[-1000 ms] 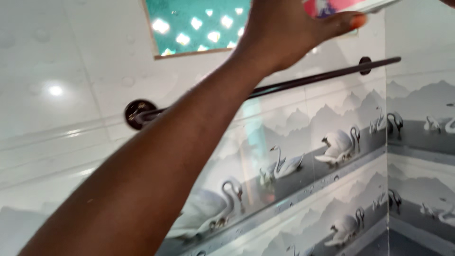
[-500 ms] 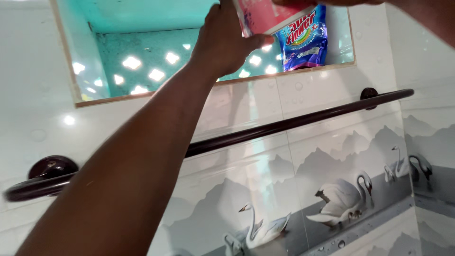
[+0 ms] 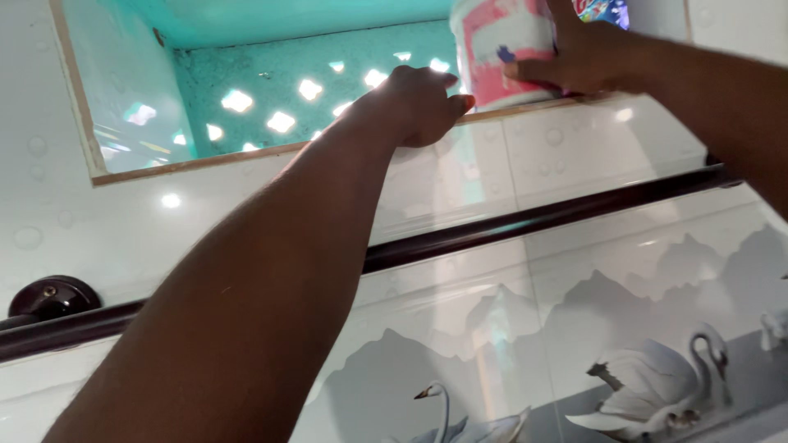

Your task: The person puts detergent and soap into a container, places it on a shelf in a bathroom, and then carries several cleaning bottles to another shelf in a different room.

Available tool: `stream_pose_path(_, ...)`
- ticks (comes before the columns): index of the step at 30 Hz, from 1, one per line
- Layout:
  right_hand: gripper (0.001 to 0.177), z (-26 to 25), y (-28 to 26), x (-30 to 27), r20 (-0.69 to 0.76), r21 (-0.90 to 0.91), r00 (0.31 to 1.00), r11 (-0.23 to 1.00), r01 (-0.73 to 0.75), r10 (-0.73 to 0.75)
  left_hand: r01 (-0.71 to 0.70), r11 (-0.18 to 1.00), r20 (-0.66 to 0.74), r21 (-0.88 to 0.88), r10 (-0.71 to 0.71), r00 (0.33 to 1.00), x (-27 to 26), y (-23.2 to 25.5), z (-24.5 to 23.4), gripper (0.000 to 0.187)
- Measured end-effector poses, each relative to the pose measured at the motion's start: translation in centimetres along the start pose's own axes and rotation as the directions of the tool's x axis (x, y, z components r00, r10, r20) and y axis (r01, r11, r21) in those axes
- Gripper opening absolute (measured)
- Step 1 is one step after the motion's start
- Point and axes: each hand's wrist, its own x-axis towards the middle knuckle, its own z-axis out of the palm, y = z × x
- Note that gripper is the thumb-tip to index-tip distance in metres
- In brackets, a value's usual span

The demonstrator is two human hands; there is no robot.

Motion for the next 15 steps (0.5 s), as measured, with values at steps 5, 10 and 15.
stream_pose_path(5, 0.106, 1.4, 1.8, 0.1, -0.152, -0.229, 0.988, 0.974, -0.003, -0.033, -0.051, 0.994, 0.167, 0.099, 0.034, 0.985, -1.2, 1.3, -1.5, 0.058)
stream_pose_path(10, 0.055, 0.7, -0.1, -0.2, -0.176, -0.249, 0.982, 0.963, -0.107, 0.063, -0.041, 0.99, 0.196, 0.138, 0.013, 0.981, -1.6, 1.5, -1.9, 0.052)
stream_pose_path(15, 0.04, 2.0, -0.7, 1.3, 0.024, -0.295, 0.972, 0.928, 0.23, -0.233, -0.078, 0.981, 0.174, 0.176, 0.047, 0.984, -1.0, 1.3, -1.1, 0.05)
